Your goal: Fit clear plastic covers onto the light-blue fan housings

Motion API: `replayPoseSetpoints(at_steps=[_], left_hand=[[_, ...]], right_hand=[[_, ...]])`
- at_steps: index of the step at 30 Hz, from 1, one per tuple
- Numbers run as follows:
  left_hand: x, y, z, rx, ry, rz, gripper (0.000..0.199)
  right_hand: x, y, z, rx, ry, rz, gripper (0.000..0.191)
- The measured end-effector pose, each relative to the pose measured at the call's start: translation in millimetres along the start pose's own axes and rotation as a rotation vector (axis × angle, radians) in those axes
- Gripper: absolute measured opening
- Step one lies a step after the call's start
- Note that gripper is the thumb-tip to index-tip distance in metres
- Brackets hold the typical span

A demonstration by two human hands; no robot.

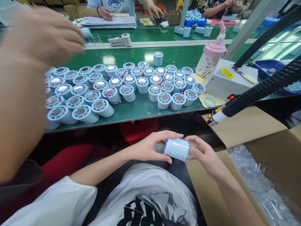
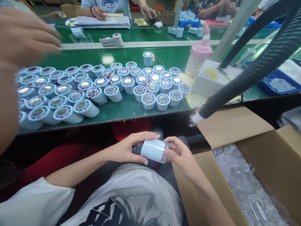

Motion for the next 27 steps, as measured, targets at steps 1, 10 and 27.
replayPoseSetpoints(at_steps=[1, 10, 27], left_hand=[[-0.1, 0.1, 0.0, 0.0, -0.001, 0.0, 0.07], [-2.6, 0.9, 0.0, 0.001, -0.006, 0.017, 0.07], [1.1, 1.3, -3.8, -0.008, -0.154, -0.078, 0.065]], right_hand=[[1.1, -0.1, -0.4, 0.009, -0.011, -0.011, 0.038], [7.8, -4.8, -5.1, 0.053, -0.054, -0.046, 0.044], [9.3, -21.7, -6.4, -0.046, -0.39, -0.299, 0.056]])
Point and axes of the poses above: each hand's wrist, its own z-axis away from the middle knuckle, its own y-axis out of the back of the hand, x = y × z, the point moved 2 cm from there along -z, towards the middle knuckle, and after that the axes turned 6 degrees about y, right-handed, at the moved point
